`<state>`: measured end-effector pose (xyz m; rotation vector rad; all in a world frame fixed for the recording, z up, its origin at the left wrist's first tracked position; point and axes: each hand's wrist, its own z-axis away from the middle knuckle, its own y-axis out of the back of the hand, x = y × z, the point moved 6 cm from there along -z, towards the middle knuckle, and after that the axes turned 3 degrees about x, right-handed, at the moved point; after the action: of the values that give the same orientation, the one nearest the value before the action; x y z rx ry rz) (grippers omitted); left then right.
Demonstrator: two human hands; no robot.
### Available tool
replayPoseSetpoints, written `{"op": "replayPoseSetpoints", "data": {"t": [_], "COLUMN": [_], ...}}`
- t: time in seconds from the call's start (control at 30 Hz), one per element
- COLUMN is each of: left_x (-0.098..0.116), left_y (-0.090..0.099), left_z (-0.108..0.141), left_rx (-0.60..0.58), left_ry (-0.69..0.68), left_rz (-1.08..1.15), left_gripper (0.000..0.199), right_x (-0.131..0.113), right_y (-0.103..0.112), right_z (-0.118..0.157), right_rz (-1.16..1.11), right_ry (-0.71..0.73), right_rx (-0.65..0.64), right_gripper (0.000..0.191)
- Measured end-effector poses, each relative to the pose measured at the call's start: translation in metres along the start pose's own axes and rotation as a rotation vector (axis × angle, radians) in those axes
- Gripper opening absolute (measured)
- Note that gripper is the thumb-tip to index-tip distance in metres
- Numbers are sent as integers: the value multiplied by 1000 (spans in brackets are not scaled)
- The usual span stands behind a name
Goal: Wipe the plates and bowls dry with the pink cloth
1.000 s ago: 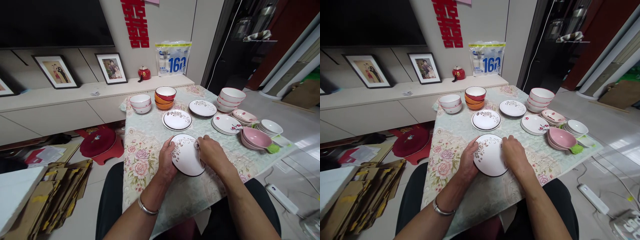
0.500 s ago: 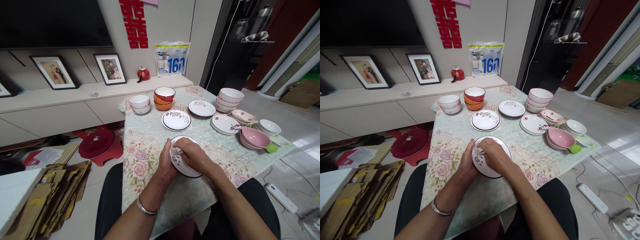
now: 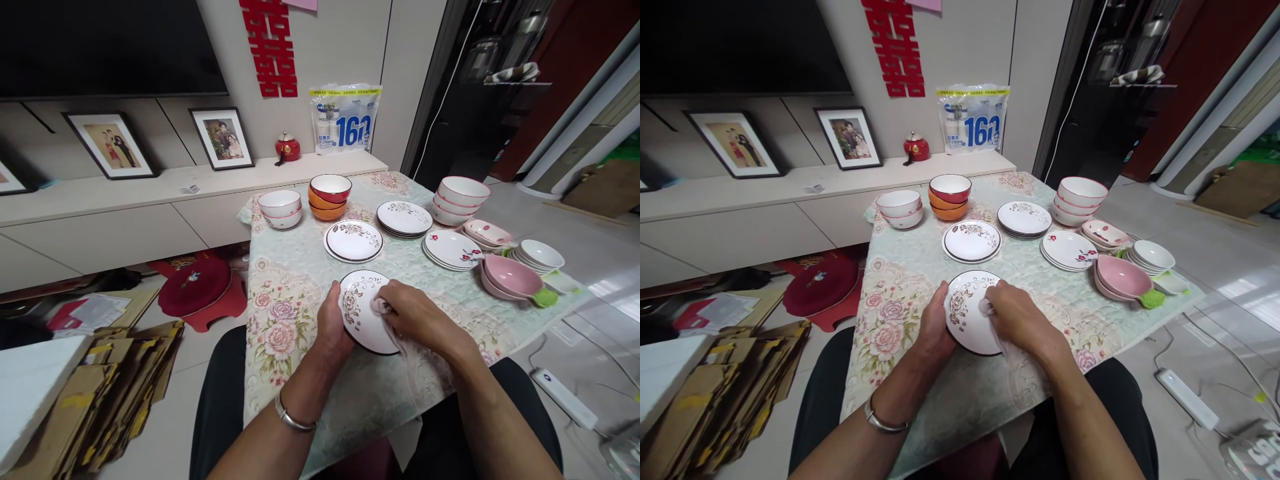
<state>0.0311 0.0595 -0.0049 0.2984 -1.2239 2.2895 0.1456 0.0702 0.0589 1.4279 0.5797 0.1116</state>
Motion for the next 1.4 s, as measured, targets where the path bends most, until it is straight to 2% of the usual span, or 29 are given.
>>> {"op": "replayPoseSetpoints", "data": {"t": [0.07,0.17,0.23,0.33,0.4,0.47,0.57,0.63,0.7,0.87,0.93,1.03,1.13,1.23,1.27,1.33,1.4], "left_x": [0,-1,-1,1,1,1,1,0,0,0,0,1,1,4,5,4,2], "left_y": [-1,0,1,1,1,1,-1,-3,-5,-4,-2,0,0,-2,-2,-3,-4], "left_z": [1,0,0,0,0,0,0,0,1,2,1,-1,-1,-1,-1,-1,-1], "left_rx": [-15,-2,7,25,36,28,-2,-30,-47,-42,-33,-24,-40,-43,-44,-61,-87], "left_ry": [-8,15,19,-1,-2,-2,-10,-10,-4,-7,-9,-11,11,-27,-40,-36,-1], "left_rz": [6,23,33,21,-1,-14,-9,2,10,-1,1,32,33,23,21,13,11], "left_gripper": [40,38,35,35,36,38,40,41,42,38,36,35,41,43,43,43,46], "right_x": [-18,-36,-35,-14,2,12,7,-2,-4,12,5,-19,-34,-38,-38,-36,-33], "right_y": [-1,-5,-9,-9,-7,-4,-2,0,0,-6,-9,-9,-4,-1,-1,-2,-3], "right_z": [1,-10,-21,-29,-26,-17,-7,-6,-11,-28,-29,-25,-15,-5,-3,-5,-12], "right_rz": [-87,-189,-209,-127,8,134,136,29,-74,-114,-171,-324,-424,-474,-483,-479,-448], "right_ry": [103,187,187,58,-74,-167,-114,-17,8,-164,-84,189,354,428,443,432,382], "right_rx": [-16,83,170,256,240,161,37,27,85,358,418,374,194,-19,-55,-26,113], "right_gripper": [17,22,22,22,22,19,11,9,12,24,29,32,33,38,39,40,35]}}
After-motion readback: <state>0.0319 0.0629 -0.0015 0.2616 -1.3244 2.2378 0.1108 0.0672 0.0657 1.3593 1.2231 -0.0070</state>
